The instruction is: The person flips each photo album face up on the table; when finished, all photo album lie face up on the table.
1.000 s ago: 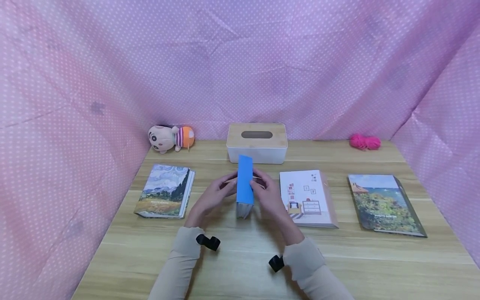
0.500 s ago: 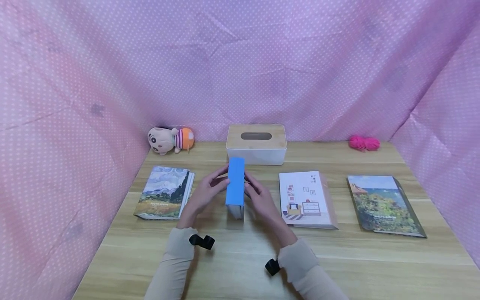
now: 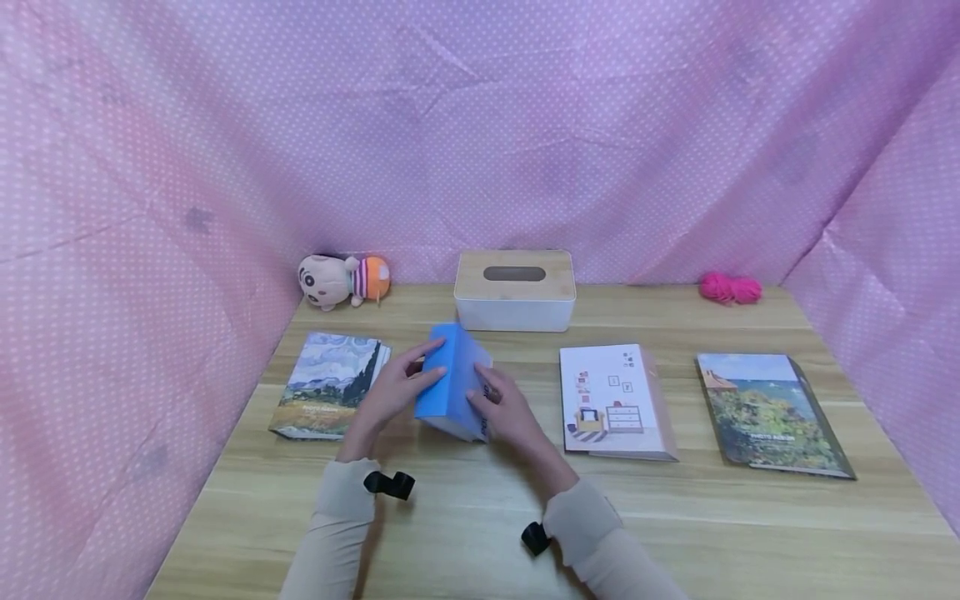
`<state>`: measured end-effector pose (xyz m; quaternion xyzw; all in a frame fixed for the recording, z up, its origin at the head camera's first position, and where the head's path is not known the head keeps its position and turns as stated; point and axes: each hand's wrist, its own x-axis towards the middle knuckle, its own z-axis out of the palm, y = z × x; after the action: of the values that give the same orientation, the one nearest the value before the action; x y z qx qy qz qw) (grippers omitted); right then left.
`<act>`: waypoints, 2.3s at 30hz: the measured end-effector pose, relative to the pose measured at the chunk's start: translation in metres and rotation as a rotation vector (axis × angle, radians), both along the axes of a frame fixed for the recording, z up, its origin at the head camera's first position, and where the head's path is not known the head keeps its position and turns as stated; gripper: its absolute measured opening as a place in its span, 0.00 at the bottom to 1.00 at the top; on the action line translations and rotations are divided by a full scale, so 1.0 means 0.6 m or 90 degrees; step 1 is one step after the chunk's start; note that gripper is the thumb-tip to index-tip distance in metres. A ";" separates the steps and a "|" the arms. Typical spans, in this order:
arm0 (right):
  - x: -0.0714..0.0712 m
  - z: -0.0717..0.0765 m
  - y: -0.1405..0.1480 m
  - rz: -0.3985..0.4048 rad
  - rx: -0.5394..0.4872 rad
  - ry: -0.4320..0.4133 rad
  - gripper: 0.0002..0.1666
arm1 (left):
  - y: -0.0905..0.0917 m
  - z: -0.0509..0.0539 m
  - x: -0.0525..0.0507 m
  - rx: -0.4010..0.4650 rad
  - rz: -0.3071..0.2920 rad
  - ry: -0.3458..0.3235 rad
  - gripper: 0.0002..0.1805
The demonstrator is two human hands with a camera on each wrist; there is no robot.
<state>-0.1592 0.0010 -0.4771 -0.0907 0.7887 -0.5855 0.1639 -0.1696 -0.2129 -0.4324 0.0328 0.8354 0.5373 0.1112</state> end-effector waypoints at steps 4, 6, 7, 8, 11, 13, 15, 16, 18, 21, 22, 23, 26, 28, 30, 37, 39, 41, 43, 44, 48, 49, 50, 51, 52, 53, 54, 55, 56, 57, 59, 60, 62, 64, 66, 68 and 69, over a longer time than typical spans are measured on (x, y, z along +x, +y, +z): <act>-0.001 -0.009 -0.007 -0.009 0.045 0.009 0.34 | -0.011 -0.003 0.002 -0.041 0.018 -0.015 0.33; -0.001 -0.011 -0.011 -0.017 0.059 0.018 0.34 | -0.016 -0.005 0.002 -0.059 0.028 -0.020 0.34; -0.001 -0.011 -0.012 -0.021 0.068 0.026 0.34 | -0.019 -0.006 0.002 -0.071 0.031 -0.022 0.34; -0.001 -0.012 -0.013 -0.024 0.071 0.032 0.33 | -0.021 -0.006 0.002 -0.082 0.038 -0.026 0.35; 0.000 -0.009 -0.016 -0.033 0.083 0.047 0.33 | -0.026 -0.007 0.001 -0.116 0.051 -0.043 0.36; 0.000 -0.007 -0.017 -0.035 0.093 0.049 0.34 | -0.029 -0.008 0.001 -0.138 0.060 -0.060 0.38; 0.001 -0.006 -0.018 -0.038 0.101 0.049 0.34 | -0.030 -0.010 0.001 -0.150 0.066 -0.077 0.38; 0.001 -0.006 -0.018 -0.038 0.107 0.048 0.34 | -0.030 -0.012 0.000 -0.153 0.065 -0.082 0.38; 0.000 -0.007 -0.019 -0.040 0.114 0.048 0.35 | -0.031 -0.015 0.000 -0.159 0.064 -0.091 0.37; -0.001 -0.008 -0.020 -0.045 0.118 0.047 0.36 | -0.033 -0.021 -0.003 -0.169 0.053 -0.092 0.36; -0.002 -0.008 -0.021 -0.046 0.119 0.047 0.37 | -0.033 -0.023 -0.004 -0.173 0.049 -0.091 0.36; -0.003 -0.008 -0.021 -0.047 0.121 0.046 0.38 | -0.034 -0.025 -0.005 -0.177 0.045 -0.089 0.36; -0.005 -0.009 -0.023 -0.051 0.126 0.039 0.40 | -0.036 -0.030 -0.008 -0.187 0.041 -0.086 0.35; -0.006 -0.011 -0.024 -0.051 0.132 0.035 0.40 | -0.036 -0.031 -0.008 -0.190 0.040 -0.085 0.35; -0.007 -0.012 -0.024 -0.052 0.130 0.036 0.41 | -0.036 -0.031 -0.008 -0.193 0.038 -0.085 0.34; -0.007 -0.012 -0.028 -0.051 0.129 0.035 0.40 | -0.033 -0.027 -0.006 -0.206 0.035 -0.097 0.33; -0.006 -0.011 -0.029 -0.051 0.130 0.034 0.40 | -0.033 -0.026 -0.005 -0.212 0.026 -0.091 0.33; -0.005 -0.011 -0.031 -0.049 0.130 0.034 0.40 | -0.035 -0.026 -0.004 -0.214 0.020 -0.084 0.33; -0.005 -0.010 -0.032 -0.047 0.135 0.031 0.40 | -0.038 -0.027 -0.003 -0.211 0.020 -0.078 0.33; -0.005 -0.010 -0.032 -0.045 0.138 0.031 0.40 | -0.040 -0.028 -0.003 -0.214 0.014 -0.068 0.32; -0.005 -0.009 -0.032 -0.035 0.150 0.029 0.40 | -0.047 -0.035 -0.003 -0.200 0.015 -0.060 0.32; -0.005 -0.008 -0.031 -0.034 0.151 0.028 0.40 | -0.048 -0.036 -0.004 -0.196 0.015 -0.060 0.32; -0.005 -0.008 -0.030 -0.032 0.152 0.027 0.40 | -0.049 -0.037 -0.004 -0.193 0.016 -0.061 0.32; -0.004 -0.007 -0.029 -0.030 0.149 0.028 0.40 | -0.049 -0.038 -0.004 -0.189 0.020 -0.067 0.32; -0.004 -0.006 -0.027 -0.028 0.146 0.028 0.40 | -0.048 -0.038 -0.004 -0.190 0.020 -0.068 0.32; -0.004 -0.005 -0.025 -0.027 0.145 0.026 0.40 | -0.048 -0.038 -0.005 -0.191 0.021 -0.070 0.32; -0.004 -0.005 -0.023 -0.027 0.139 0.027 0.40 | -0.047 -0.038 -0.005 -0.194 0.022 -0.072 0.33; -0.004 -0.003 -0.020 -0.027 0.132 0.028 0.40 | -0.045 -0.037 -0.005 -0.197 0.024 -0.075 0.33; -0.003 -0.002 -0.017 -0.027 0.127 0.034 0.39 | -0.043 -0.035 -0.004 -0.204 0.027 -0.076 0.33; -0.003 0.000 -0.013 -0.028 0.126 0.038 0.39 | -0.041 -0.034 -0.004 -0.211 0.030 -0.074 0.32; -0.003 0.004 -0.005 -0.035 0.116 0.045 0.37 | -0.034 -0.030 -0.003 -0.223 0.041 -0.064 0.32; -0.003 0.007 0.000 -0.039 0.110 0.050 0.37 | -0.030 -0.027 -0.003 -0.232 0.050 -0.050 0.32; -0.003 0.014 0.011 -0.046 0.097 0.062 0.35 | -0.018 -0.021 -0.002 -0.250 0.073 -0.009 0.30; -0.004 0.022 0.024 -0.057 0.086 0.067 0.34 | -0.002 -0.016 -0.002 -0.266 0.100 0.037 0.29; -0.006 0.029 0.038 -0.068 0.074 0.079 0.33 | 0.015 -0.013 -0.003 -0.286 0.127 0.078 0.28; -0.009 0.036 0.054 -0.079 0.072 0.090 0.33 | 0.035 -0.013 -0.005 -0.296 0.145 0.105 0.27; -0.011 0.039 0.062 -0.083 0.072 0.099 0.33 | 0.044 -0.014 -0.005 -0.298 0.150 0.115 0.27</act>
<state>-0.1656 0.0385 -0.4538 -0.0746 0.8349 -0.5409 0.0686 -0.1726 -0.1864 -0.4406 -0.0438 0.9412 0.3341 -0.0225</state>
